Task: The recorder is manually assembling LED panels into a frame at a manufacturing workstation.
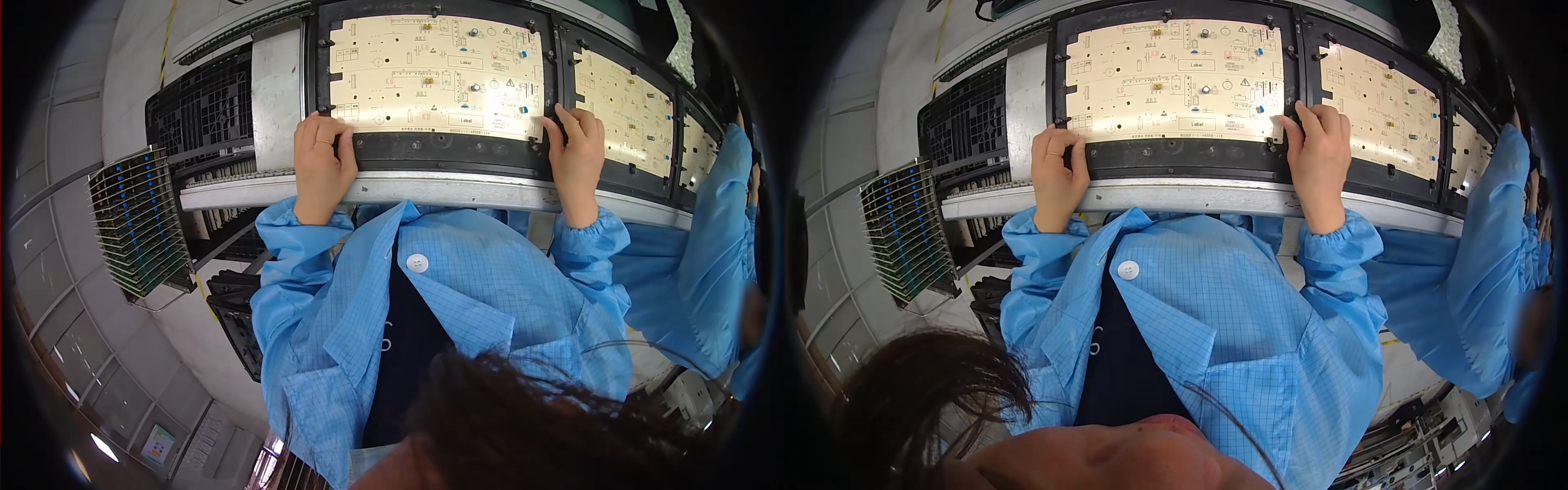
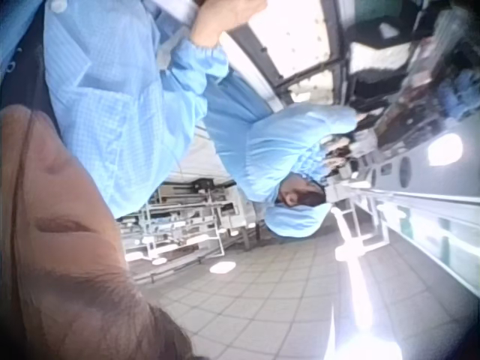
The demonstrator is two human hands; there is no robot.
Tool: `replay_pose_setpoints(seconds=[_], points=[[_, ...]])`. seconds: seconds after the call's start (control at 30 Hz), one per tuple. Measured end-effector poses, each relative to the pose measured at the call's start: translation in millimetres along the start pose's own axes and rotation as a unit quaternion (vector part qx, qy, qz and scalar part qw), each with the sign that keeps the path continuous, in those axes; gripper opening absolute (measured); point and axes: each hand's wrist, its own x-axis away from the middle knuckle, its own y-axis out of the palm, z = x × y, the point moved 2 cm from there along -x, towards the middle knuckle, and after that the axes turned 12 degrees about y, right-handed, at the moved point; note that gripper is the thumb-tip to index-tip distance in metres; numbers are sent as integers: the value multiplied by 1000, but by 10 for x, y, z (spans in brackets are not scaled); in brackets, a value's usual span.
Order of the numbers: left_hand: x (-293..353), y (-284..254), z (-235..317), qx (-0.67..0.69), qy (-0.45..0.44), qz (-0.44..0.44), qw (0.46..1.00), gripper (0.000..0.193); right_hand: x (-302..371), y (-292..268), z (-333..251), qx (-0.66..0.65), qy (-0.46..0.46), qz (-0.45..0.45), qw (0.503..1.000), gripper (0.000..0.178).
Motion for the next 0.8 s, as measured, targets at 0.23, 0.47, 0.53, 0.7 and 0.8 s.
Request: replay_pose_setpoints(seconds=[0.23, 0.47, 0.53, 0.7, 0.8], points=[[-35, 0, 55, -101, -69, -10, 992, 12, 12, 68, 41, -140, 19, -31, 990, 13], [25, -52, -10, -58, -121, 38, 990, 18, -454, 2, 142, -111, -49, -170, 978, 25], [46, -70, -7, -36, -139, 55, 988, 18, -682, 75, 141, -82, -82, -142, 983, 25], [113, -80, -36, -5, -163, 66, 984, 18, -1096, 340, 348, -116, -208, -197, 951, 17], [102, -74, -52, 9, -178, 61, 982, 17, -1118, 431, 379, -126, -176, -186, 958, 13]])
